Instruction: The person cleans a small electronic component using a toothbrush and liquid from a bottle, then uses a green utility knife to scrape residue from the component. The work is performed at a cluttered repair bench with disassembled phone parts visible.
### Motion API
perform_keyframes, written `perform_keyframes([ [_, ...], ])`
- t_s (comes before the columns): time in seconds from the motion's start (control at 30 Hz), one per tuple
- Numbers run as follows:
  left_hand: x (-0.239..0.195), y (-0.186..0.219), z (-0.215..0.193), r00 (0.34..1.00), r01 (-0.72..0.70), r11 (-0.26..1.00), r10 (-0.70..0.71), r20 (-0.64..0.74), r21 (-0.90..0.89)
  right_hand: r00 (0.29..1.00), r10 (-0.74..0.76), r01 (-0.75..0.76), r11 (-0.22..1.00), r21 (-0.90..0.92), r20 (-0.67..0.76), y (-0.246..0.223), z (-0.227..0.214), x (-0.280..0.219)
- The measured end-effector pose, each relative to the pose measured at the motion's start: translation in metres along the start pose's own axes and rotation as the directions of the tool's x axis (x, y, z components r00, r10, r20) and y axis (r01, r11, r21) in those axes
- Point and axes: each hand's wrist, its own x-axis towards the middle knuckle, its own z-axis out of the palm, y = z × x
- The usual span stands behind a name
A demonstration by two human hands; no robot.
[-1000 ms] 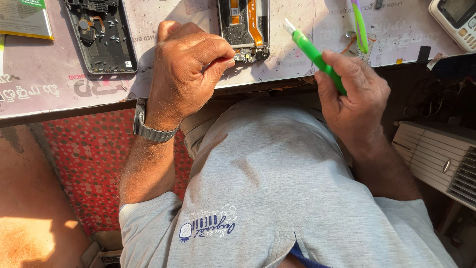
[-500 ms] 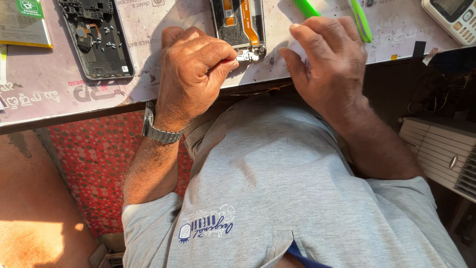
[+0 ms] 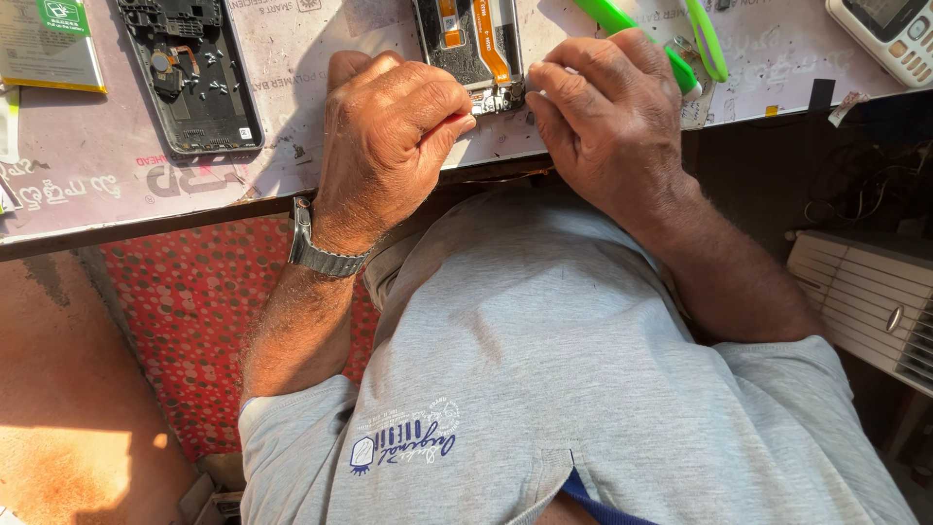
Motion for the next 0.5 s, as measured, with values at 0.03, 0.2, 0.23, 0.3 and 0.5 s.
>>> perform_keyframes([
  [0.03, 0.000, 0.000, 0.000, 1.000, -0.010, 1.000, 0.010, -0.011, 0.008, 1.000, 0.000, 0.000, 1.000, 0.017, -0.001, 0.000, 0.002, -0.001],
  [0.2, -0.001, -0.002, 0.004, 0.999, -0.027, 1.000, 0.027, -0.046, -0.001, 1.000, -0.014, 0.014, 1.000, 0.004, -0.023, 0.001, 0.007, -0.003],
  [0.23, -0.001, -0.002, 0.004, 0.999, -0.020, 1.000, 0.020, -0.049, -0.004, 0.999, -0.014, 0.014, 1.000, -0.001, -0.029, 0.001, 0.008, -0.004],
  [0.3, -0.001, -0.002, 0.005, 0.999, -0.009, 1.000, 0.008, -0.053, -0.011, 1.000, -0.010, 0.009, 1.000, -0.017, -0.027, 0.002, 0.009, -0.005],
  [0.5, 0.000, 0.001, 0.006, 0.998, -0.006, 0.999, 0.004, -0.058, -0.037, 0.999, -0.014, 0.013, 0.999, -0.035, -0.035, 0.003, 0.013, -0.006],
])
